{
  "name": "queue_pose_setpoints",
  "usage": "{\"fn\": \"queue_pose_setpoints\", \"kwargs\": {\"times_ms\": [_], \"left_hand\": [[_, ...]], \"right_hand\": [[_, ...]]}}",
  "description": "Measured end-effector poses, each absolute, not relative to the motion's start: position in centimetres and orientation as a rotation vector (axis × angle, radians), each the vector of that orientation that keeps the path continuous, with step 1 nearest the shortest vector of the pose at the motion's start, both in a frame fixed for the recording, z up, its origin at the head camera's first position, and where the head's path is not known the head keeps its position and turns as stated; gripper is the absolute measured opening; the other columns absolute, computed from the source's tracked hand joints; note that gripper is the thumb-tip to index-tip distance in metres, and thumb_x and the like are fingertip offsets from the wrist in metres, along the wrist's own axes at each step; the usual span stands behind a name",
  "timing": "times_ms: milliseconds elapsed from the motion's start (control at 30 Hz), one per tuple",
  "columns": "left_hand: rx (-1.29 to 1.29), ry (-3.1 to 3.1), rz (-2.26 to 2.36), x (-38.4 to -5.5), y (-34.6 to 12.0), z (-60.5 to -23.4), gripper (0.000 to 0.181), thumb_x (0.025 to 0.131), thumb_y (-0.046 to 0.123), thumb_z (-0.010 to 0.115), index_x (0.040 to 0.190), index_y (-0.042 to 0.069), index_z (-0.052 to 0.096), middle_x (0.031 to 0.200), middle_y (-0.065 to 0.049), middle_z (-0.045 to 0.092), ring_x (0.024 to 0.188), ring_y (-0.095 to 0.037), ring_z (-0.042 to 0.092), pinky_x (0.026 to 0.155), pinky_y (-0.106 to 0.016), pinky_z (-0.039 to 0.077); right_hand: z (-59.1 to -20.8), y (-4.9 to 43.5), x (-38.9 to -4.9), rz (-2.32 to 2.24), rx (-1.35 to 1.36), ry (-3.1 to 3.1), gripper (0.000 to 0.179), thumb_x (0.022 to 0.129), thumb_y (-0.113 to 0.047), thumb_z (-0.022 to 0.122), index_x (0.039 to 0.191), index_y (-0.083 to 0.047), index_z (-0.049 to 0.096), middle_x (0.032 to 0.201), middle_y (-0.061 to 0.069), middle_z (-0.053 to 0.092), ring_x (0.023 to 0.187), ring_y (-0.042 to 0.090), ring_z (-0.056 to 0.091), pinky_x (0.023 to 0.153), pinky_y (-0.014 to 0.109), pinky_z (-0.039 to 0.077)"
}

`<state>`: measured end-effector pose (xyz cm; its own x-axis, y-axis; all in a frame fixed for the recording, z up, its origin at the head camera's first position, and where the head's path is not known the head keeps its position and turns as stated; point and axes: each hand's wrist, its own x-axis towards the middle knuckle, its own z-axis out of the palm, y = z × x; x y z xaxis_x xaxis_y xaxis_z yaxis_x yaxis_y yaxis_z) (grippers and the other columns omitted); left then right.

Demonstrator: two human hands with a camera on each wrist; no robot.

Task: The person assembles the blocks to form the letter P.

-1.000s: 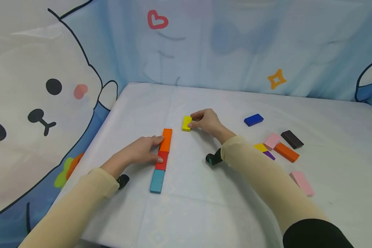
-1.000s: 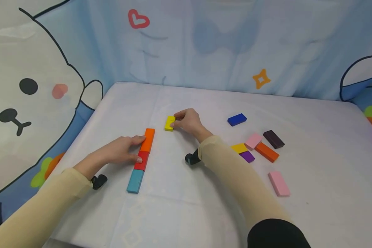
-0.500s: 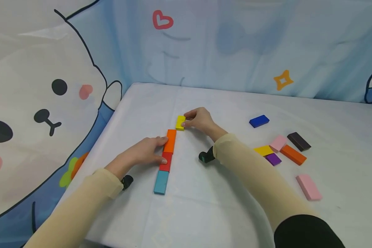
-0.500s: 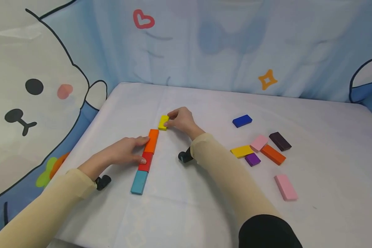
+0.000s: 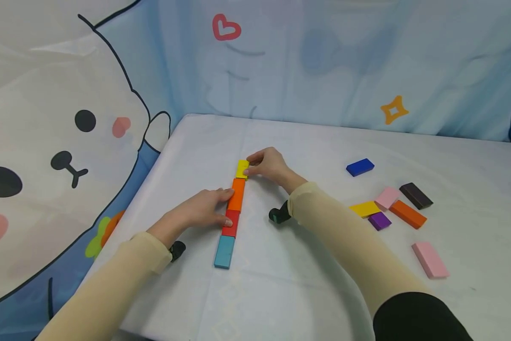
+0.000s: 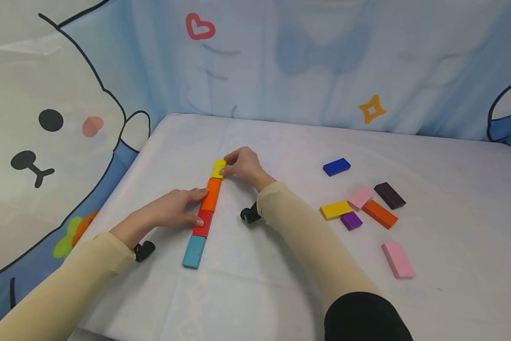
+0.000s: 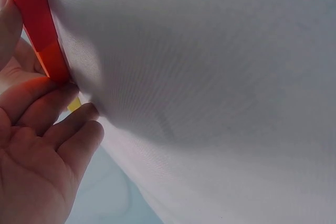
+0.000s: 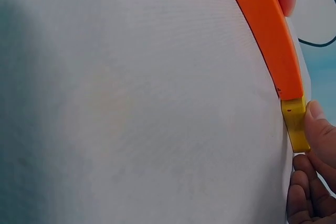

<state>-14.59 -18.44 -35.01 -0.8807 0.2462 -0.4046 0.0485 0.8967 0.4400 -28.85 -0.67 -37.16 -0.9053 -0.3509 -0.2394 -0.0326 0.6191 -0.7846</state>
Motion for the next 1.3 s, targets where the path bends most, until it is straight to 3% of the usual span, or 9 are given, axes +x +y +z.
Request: {"fn": "queue_pose_setpoints", "kwargs": {"times_ms": [333, 1300], "left_hand": [[0.214, 2.601, 0.581, -14.71, -18.30, -35.00, 0.084, 0.092, 0.029, 0.077, 0.161, 0.014, 0.032, 0.166, -0.010, 0.035, 0.156, -0.030, 0.030, 0.123, -0.050, 0.035], [0.189, 2.617, 0.549, -14.65, -18.12, -35.03, 0.085, 0.091, 0.030, 0.078, 0.161, 0.015, 0.033, 0.166, -0.011, 0.036, 0.155, -0.032, 0.032, 0.122, -0.052, 0.037]], "right_hand": [[-37.16, -0.77, -28.84, -1.188, -0.334, 2.475, 0.045, 0.088, -0.016, 0.081, 0.131, -0.005, 0.070, 0.122, 0.013, 0.069, 0.106, 0.025, 0.058, 0.099, 0.033, 0.054], [-37.01, -0.55, -28.68, -1.133, -0.411, 2.454, 0.052, 0.088, -0.017, 0.082, 0.136, -0.005, 0.065, 0.129, 0.012, 0.065, 0.115, 0.026, 0.055, 0.106, 0.036, 0.050]]}}
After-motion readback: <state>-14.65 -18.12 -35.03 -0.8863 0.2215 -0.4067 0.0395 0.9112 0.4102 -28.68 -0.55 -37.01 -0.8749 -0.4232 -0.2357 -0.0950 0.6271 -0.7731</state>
